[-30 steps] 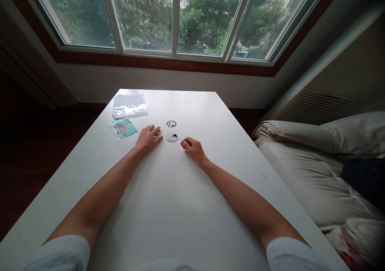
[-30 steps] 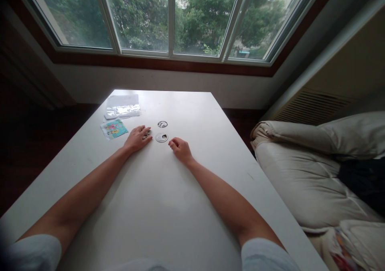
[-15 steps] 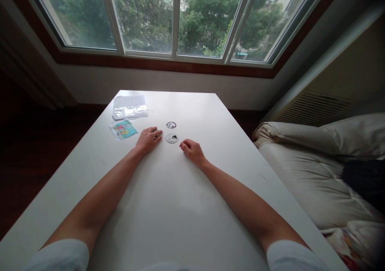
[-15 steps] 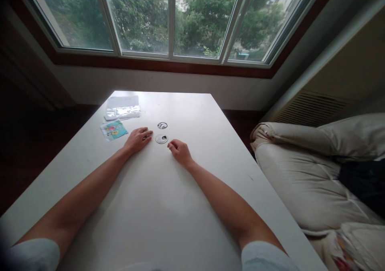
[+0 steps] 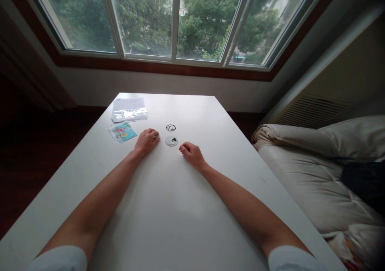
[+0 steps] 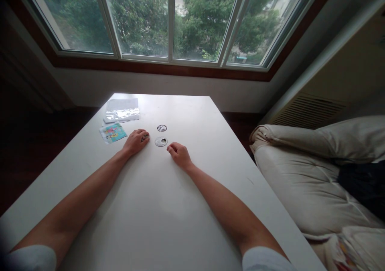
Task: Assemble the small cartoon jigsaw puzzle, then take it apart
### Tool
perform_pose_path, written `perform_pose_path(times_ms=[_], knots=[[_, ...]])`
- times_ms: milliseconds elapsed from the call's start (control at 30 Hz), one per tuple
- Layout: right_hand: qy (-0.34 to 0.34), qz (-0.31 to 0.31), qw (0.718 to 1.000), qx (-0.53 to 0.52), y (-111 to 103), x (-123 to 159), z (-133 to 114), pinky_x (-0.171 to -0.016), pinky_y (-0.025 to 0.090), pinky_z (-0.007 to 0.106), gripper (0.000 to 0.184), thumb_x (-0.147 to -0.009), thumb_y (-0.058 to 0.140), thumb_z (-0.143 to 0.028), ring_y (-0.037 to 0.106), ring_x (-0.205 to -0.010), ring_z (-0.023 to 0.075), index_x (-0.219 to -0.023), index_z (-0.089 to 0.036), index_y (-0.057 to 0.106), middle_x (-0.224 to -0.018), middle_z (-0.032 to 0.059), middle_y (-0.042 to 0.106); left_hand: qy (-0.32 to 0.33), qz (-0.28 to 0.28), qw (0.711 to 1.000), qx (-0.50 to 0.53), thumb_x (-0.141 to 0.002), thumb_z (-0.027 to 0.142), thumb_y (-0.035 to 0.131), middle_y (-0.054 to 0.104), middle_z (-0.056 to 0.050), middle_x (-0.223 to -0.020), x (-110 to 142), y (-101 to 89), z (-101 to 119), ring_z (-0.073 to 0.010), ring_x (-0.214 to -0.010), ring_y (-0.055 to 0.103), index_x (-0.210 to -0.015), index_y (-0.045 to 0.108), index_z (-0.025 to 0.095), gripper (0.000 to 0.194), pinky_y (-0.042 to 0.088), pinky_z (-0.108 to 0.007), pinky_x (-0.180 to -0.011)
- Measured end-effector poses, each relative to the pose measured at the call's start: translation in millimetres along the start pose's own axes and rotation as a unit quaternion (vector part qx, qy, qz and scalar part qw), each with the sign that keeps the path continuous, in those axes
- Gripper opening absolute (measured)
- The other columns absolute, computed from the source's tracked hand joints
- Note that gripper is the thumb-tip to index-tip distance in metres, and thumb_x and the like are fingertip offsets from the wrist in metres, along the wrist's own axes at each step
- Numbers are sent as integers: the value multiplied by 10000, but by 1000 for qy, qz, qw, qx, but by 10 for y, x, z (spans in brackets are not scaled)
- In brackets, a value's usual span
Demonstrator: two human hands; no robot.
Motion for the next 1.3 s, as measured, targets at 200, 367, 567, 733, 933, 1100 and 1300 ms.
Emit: perform_pose_path(times_ms=[200,367,567,733,933,1100,1300], knots=[[1,0,1000,3,-17,1,-11,-649,394,245,262,-936,522,-352,520,-657,130,-817,-198,697,-734,-9,652,-20,-2,1000,-19,-939,375,544,639,-99,-1187,13,-36,60,-286,-1111,570,-1110,705,244,269,465,-436,-1015],[-13,-13,1000,11,-17,-12,-30,-642,377,248,245,-930,535,-340,509,-666,132,-810,-198,694,-726,-12,630,-28,10,999,-45,-918,464,591,628,-109,-1211,28,-66,74,-304,-1116,564,-1086,708,236,306,420,-482,-1050],[-27,-23,999,30,-5,-24,-61,-663,379,251,209,-924,547,-311,514,-679,129,-827,-198,694,-745,-15,623,-36,9,998,-47,-929,413,575,631,-112,-1208,30,-63,35,-294,-1099,573,-1102,702,232,281,440,-458,-1012],[-39,-36,998,40,-17,-16,-66,-682,396,256,191,-937,552,-293,530,-704,132,-852,-201,697,-786,-7,631,-23,19,998,-55,-961,362,524,637,-113,-1223,41,-106,94,-300,-1135,565,-1152,698,223,294,380,-509,-1100],[-83,-67,989,100,-15,34,-108,-788,453,295,175,-962,563,-283,573,-839,167,-913,-205,710,-953,46,635,54,-8,998,-37,-983,346,503,588,-91,-1355,115,-129,420,-293,-1251,512,-1181,688,253,286,416,-488,-1098],[-92,-35,967,235,2,79,-163,-952,427,381,157,-974,567,-300,548,-1026,238,-999,-218,699,-1051,82,638,125,-42,991,-38,-989,240,463,626,-100,-1256,217,-69,759,-275,-1182,546,-1061,694,232,242,469,-476,-1038],[-100,-70,938,325,89,76,-194,-1026,400,439,236,-962,575,-328,509,-1178,298,-1164,-230,648,-1275,127,606,111,-55,992,-19,-980,193,445,644,-103,-1195,465,-115,871,-256,-1131,577,-1116,660,239,259,500,-444,-1031]])
Point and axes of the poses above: each hand's wrist, its own x-axis away from the middle knuckle, its own y-axis out of the palm, z = x × y, the point moved 5 cm from there along -x, towards the middle knuckle
